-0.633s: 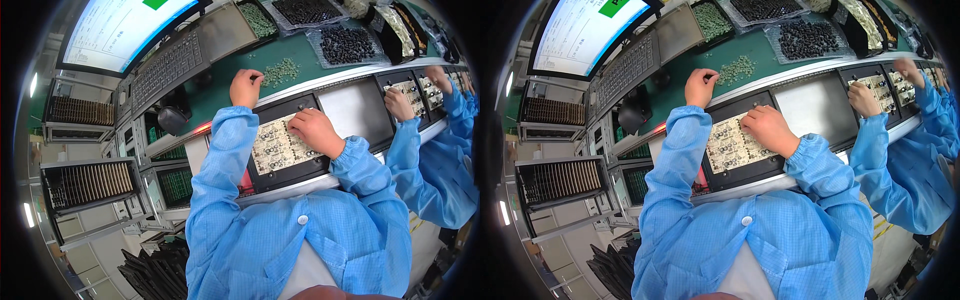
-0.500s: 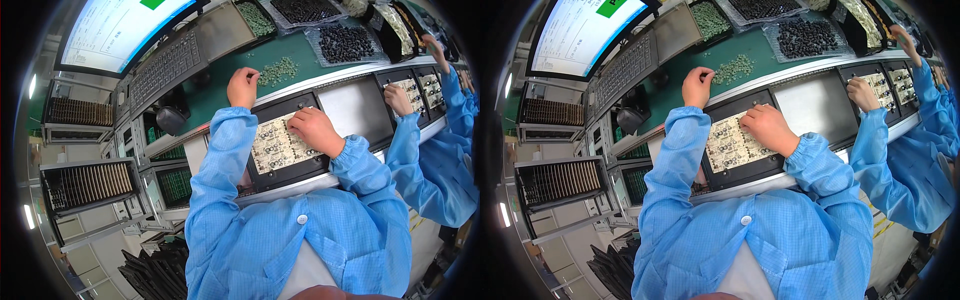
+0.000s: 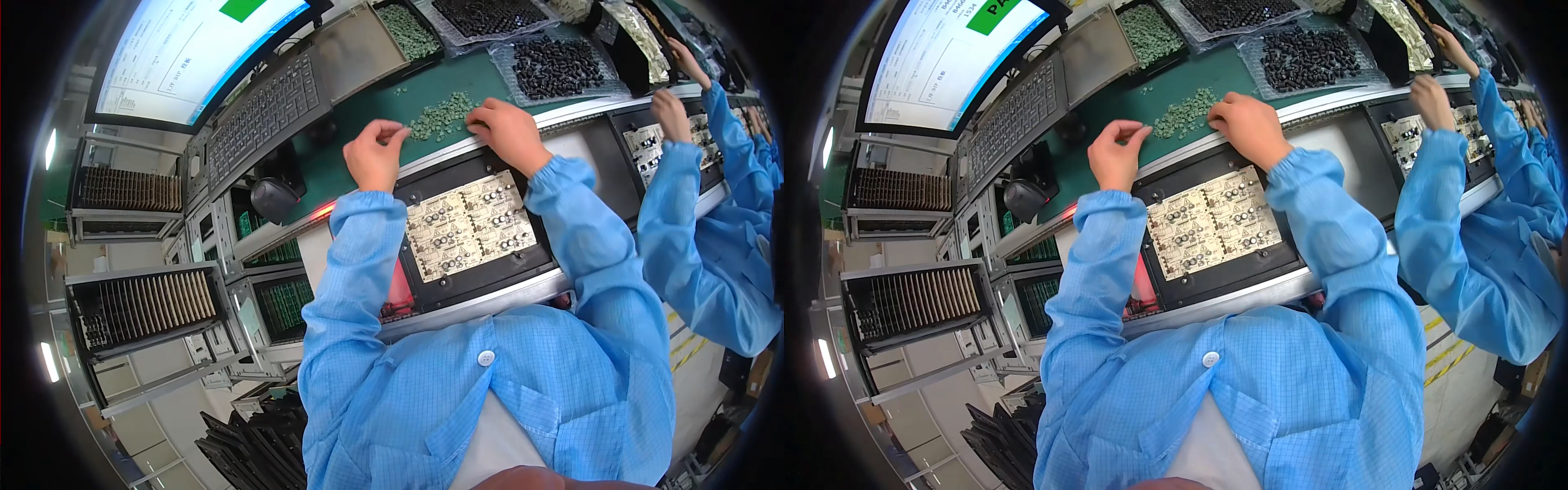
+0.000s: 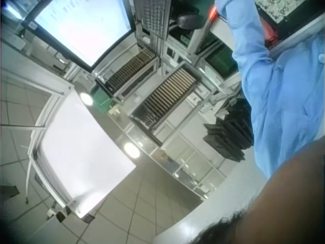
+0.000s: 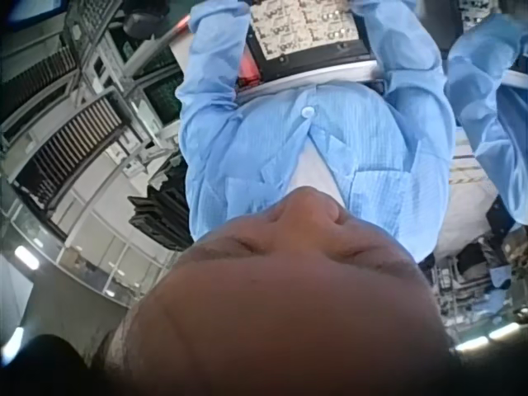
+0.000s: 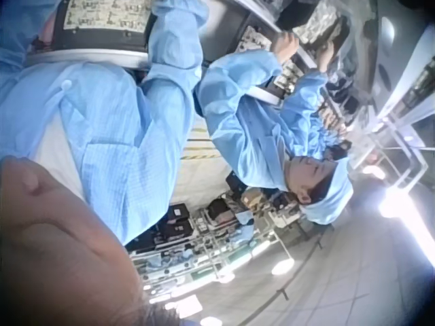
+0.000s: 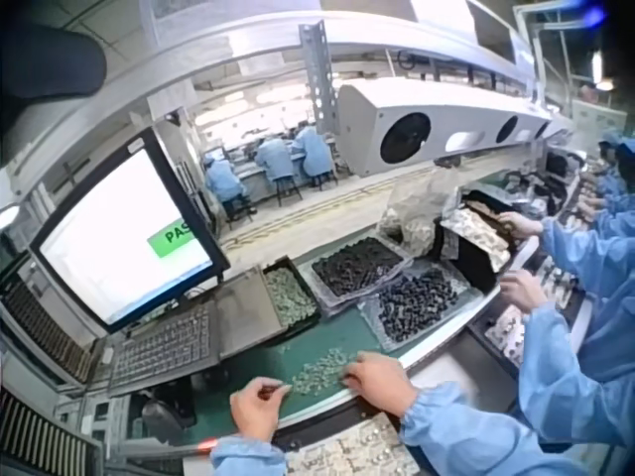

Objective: The person takes circuit boards from a rack, places them into fixtures on an assembly line, and inserts electronic components into the boards by hand.

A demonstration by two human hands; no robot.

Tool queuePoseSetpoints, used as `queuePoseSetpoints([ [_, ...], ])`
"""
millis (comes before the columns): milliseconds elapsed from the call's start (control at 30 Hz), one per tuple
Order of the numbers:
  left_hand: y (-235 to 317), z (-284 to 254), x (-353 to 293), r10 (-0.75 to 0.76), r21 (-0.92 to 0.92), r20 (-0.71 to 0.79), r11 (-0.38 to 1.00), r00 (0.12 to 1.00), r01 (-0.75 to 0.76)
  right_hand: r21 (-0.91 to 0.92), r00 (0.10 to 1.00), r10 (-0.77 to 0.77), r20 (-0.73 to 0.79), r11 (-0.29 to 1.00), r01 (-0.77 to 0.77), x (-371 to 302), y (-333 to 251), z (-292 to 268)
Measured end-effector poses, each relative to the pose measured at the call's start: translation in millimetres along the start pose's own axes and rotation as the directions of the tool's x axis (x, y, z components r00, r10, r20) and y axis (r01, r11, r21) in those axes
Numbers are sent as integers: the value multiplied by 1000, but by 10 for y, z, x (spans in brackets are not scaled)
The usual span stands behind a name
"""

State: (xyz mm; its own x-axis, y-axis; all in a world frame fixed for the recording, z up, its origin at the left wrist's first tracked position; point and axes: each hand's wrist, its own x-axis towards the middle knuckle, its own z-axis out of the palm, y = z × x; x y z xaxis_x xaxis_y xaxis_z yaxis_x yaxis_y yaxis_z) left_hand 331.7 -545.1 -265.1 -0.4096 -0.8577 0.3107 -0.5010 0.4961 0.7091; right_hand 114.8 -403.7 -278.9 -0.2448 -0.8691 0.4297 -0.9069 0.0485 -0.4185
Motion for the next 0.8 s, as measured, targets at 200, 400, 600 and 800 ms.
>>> queuePoseSetpoints([
  [200,425,-242,-1052,267,-43,278,963,923,-266,-33,999,13,-35,999,-14,-11,83,147],
  [400,536,-108,-1471,299,-55,382,952,874,-302,395,967,246,67,883,-252,-368,-151,-128],
  [600,502,28,-1559,409,-12,302,905,861,-426,624,907,415,67,692,-363,-737,-46,-164],
  [800,501,78,-1551,467,-9,297,873,833,-487,588,916,401,9,739,-329,-747,-53,-188],
])
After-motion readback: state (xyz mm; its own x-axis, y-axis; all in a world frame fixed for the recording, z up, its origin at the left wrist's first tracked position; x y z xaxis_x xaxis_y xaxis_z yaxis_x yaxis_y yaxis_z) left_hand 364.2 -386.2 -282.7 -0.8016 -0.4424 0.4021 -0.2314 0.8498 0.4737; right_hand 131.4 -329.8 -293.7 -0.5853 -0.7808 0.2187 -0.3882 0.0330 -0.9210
